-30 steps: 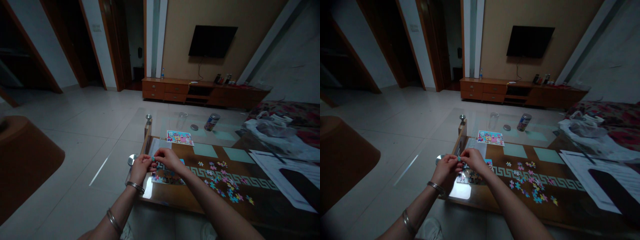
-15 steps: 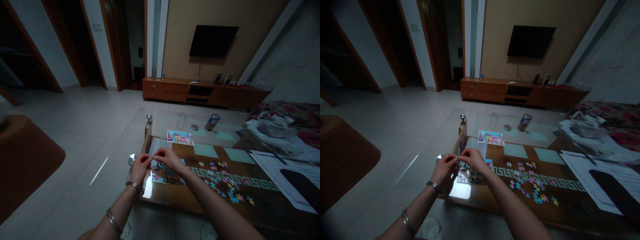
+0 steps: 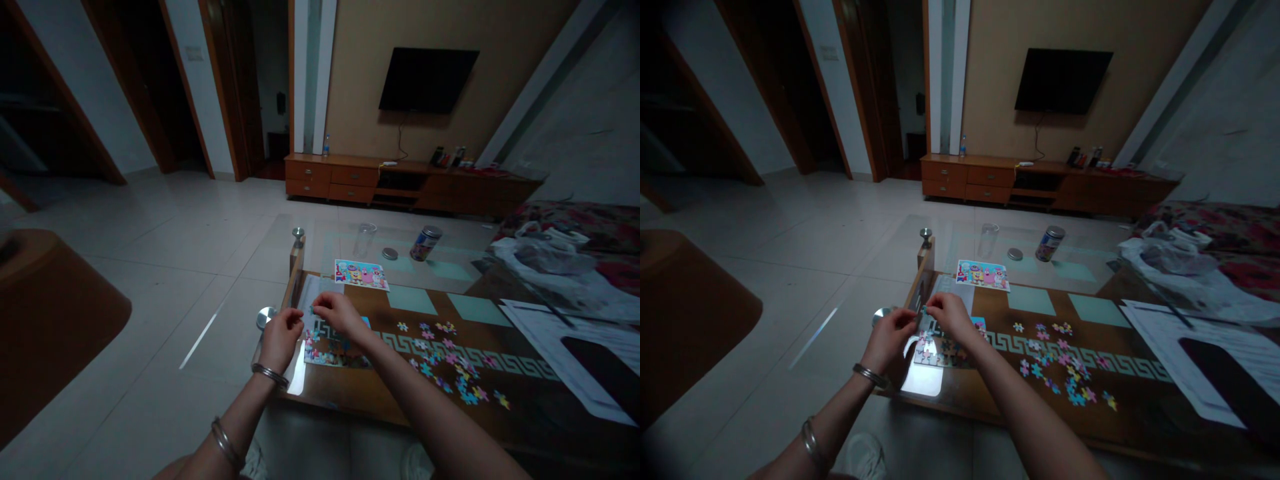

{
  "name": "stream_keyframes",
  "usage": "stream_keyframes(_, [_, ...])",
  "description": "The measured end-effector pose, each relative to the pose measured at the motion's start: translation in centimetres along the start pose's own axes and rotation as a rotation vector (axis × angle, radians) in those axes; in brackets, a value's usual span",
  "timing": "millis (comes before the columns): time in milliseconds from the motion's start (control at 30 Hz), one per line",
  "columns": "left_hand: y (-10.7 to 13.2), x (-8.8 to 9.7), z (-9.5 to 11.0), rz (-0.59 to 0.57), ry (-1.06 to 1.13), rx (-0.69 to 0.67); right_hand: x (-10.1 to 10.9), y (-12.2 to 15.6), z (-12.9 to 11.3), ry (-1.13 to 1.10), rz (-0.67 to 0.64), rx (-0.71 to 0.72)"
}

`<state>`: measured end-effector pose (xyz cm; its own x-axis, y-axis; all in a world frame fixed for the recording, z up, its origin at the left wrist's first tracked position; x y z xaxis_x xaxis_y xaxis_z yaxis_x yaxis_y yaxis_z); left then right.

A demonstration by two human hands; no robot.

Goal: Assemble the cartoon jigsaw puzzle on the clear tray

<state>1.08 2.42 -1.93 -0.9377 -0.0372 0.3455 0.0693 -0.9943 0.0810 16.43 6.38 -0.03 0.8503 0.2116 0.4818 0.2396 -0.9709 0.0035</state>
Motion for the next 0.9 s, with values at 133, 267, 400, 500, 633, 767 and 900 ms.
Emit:
stream_keyframes(133, [1.2, 0.9, 0.4, 0.065, -0.522, -0.209, -0.3, 0.0, 0.7, 0.230, -0.082, -0.001])
stream_keyframes(267, [2.7, 0.9, 0.9, 0.014, -0.792, -0.265, -0.8, 0.1, 0.6, 0.300, -0.105, -0.019])
stream_keyframes(400, [3.2, 0.6, 1.2, -0.030, -0.890, -0.260, -1.0, 0.3, 0.4, 0.339, -0.120, -0.046])
stream_keyframes(500, [3.3, 0.4, 1.2, -0.049, -0.931, -0.263, -1.1, 0.4, 0.3, 0.366, -0.116, -0.047])
stream_keyframes(633, [3.6, 0.3, 1.3, -0.056, -0.960, -0.267, -1.1, 0.4, 0.2, 0.402, -0.105, -0.051])
stream_keyframes(767, [3.6, 0.1, 1.3, -0.054, -0.967, -0.283, -1.1, 0.5, -0.1, 0.419, -0.114, -0.057])
stream_keyframes(900, [3.5, 0.1, 1.2, -0.058, -0.964, -0.299, -1.1, 0.5, -0.2, 0.421, -0.104, -0.050])
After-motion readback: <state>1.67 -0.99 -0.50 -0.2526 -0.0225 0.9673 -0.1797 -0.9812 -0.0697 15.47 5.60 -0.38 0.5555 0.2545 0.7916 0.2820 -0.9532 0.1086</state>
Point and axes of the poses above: each hand's wrist, its own y-axis away from the middle knuckle, its own x-axis out of the back of the hand, z = x × y, the point moved 1 cm from there along -y, towards the middle knuckle, and after that the axes turned 7 degrees about -y, right-handed, at the moved point
